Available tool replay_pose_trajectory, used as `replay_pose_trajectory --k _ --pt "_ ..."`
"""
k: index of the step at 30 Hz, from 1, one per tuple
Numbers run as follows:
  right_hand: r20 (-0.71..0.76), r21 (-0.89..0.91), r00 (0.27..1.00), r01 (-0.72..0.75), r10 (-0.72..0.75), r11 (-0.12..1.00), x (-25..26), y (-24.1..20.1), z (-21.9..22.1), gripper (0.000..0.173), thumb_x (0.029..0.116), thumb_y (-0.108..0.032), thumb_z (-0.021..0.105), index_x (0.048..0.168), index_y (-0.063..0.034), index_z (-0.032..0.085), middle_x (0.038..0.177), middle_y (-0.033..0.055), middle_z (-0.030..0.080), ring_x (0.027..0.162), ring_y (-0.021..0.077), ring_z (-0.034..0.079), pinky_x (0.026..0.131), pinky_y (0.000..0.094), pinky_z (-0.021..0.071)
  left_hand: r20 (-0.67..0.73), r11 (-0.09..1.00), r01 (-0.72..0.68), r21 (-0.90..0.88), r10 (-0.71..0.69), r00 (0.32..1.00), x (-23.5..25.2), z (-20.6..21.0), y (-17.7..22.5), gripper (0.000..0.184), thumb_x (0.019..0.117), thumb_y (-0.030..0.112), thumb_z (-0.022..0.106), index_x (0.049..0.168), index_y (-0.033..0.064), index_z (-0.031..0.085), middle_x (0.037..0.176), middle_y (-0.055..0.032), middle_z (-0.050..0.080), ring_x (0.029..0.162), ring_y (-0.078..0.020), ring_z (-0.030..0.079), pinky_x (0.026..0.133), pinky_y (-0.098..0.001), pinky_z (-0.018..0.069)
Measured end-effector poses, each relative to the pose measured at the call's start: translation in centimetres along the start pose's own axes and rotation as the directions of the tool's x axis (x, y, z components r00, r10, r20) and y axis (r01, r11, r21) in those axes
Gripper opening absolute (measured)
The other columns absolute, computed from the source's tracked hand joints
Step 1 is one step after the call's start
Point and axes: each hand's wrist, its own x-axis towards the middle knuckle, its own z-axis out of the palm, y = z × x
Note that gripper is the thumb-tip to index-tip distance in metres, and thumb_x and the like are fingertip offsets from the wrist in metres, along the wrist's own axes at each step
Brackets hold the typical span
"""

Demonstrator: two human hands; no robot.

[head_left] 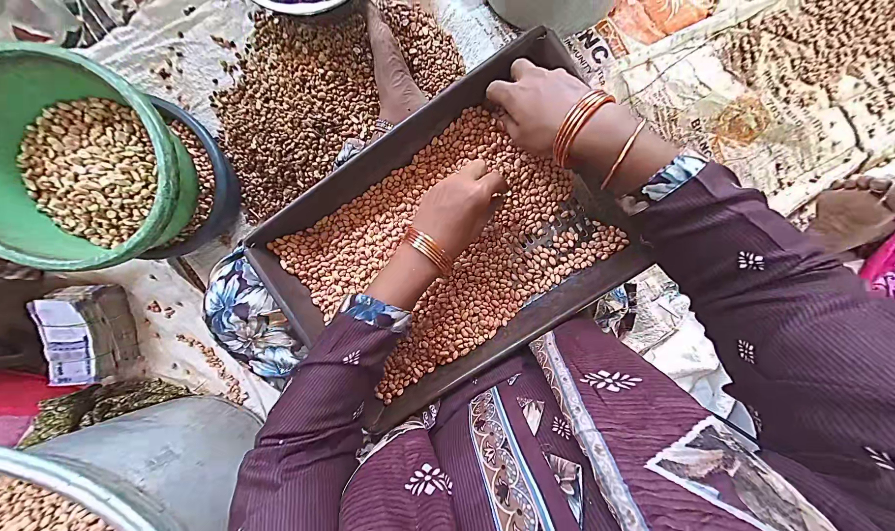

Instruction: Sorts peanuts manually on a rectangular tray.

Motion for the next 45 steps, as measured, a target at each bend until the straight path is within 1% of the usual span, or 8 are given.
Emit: replay_pose_trajectory --k 14,19,25,29,34,38,42,45 --pt "-0.011 0.038 0.999 -0.051 0.052 0.998 0.1 -0.6 0.6 0.051 0.1083 -0.046 0.046 0.142 -0.0077 0.050 0.147 0.0317 0.040 0.111 0.0511 0.062 0.087 0.0643 0.0512 -0.147 0.977 0.054 -0.205 -0.085 0.985 0.6 0.5 -1.0 0.021 0.1028 0.017 0.059 0.108 0.0027 0.073 0.093 -0.0102 0.069 0.077 -0.0184 0.063 0.074 -0.0332 0.0528" --pt "-0.008 0.052 0.998 0.063 -0.063 0.997 -2.8 -4.7 3.3 0.067 0.1006 -0.060 0.054 0.145 -0.0091 0.054 0.146 0.0276 0.045 0.121 0.0492 0.056 0.085 0.0619 0.0533 -0.099 0.260 0.007 -0.966 -0.391 0.915 -2.4 -4.8 -1.5 0.015 0.1062 0.016 0.049 0.101 0.0181 0.062 0.064 0.0136 0.049 0.050 0.0023 0.041 0.048 -0.0148 0.0368" --pt "0.221 0.149 0.818 0.510 -0.531 0.847 -9.7 -12.2 7.3 0.071 0.0957 -0.053 0.067 0.153 -0.0151 0.049 0.145 0.0221 0.048 0.108 0.0421 0.062 0.075 0.0535 0.0562 -0.147 -0.320 -0.329 -0.889 -0.481 0.864 -7.5 -9.2 -3.8 0.038 0.1129 0.024 0.028 0.101 0.0104 0.061 0.081 -0.0003 0.060 0.071 -0.0100 0.061 0.068 -0.0216 0.0540" --pt "0.171 0.001 0.551 0.829 -0.817 0.560 -13.2 -15.9 8.1 0.034 0.0987 0.000 0.058 0.133 -0.0014 0.061 0.142 0.0192 0.052 0.119 0.0385 0.058 0.081 0.0479 0.0536 -0.095 -0.301 -0.284 -0.910 -0.516 0.851 -10.4 -9.5 -4.4 0.042 0.1122 0.024 0.027 0.101 0.0083 0.064 0.095 -0.0053 0.065 0.086 -0.0149 0.067 0.078 -0.0256 0.0571" --pt "0.254 0.053 0.268 0.956 -0.929 0.290 -11.5 -19.5 12.0 0.035 0.1027 -0.002 0.050 0.127 -0.0121 0.073 0.149 0.0155 0.056 0.152 0.0450 0.029 0.122 0.0690 0.0137 0.037 -0.112 -0.037 -0.993 -0.592 0.805 -11.1 -9.9 -3.6 0.038 0.1110 0.023 0.032 0.101 0.0151 0.068 0.095 0.0013 0.067 0.080 -0.0077 0.065 0.073 -0.0202 0.0551" --pt "0.273 -0.048 0.416 0.906 -0.867 0.420 -7.2 -21.5 11.3 0.031 0.0995 -0.011 0.062 0.127 -0.0197 0.074 0.152 0.0104 0.055 0.153 0.0446 0.025 0.121 0.0732 0.0018 0.002 0.157 0.130 -0.979 -0.630 0.776 -10.3 -10.0 -2.4 0.032 0.1098 0.021 0.034 0.100 0.0205 0.065 0.086 0.0092 0.060 0.067 -0.0007 0.055 0.061 -0.0142 0.0472" --pt "-0.082 -0.267 0.533 0.803 -0.842 0.534 -0.2 -22.5 16.2 0.021 0.0855 -0.034 0.074 0.099 -0.0185 0.075 0.091 0.0075 0.070 0.089 0.0335 0.065 0.075 0.0612 0.0466 -0.022 0.237 0.146 -0.961 -0.589 0.808 -9.2 -9.8 -1.6 0.028 0.1096 0.019 0.039 0.101 0.0173 0.065 0.082 0.0081 0.058 0.063 -0.0006 0.052 0.056 -0.0136 0.0437" --pt "0.043 -0.285 0.754 0.638 -0.655 0.715 0.0 -20.8 11.8 0.047 0.0762 -0.047 0.076 0.112 -0.0164 0.071 0.102 0.0175 0.067 0.104 0.0440 0.060 0.082 0.0725 0.0403 -0.051 0.298 0.147 -0.943 -0.566 0.823 -9.0 -10.0 -1.3 0.028 0.1094 0.018 0.040 0.102 0.0165 0.067 0.080 0.0087 0.058 0.061 -0.0001 0.051 0.054 -0.0132 0.0428"
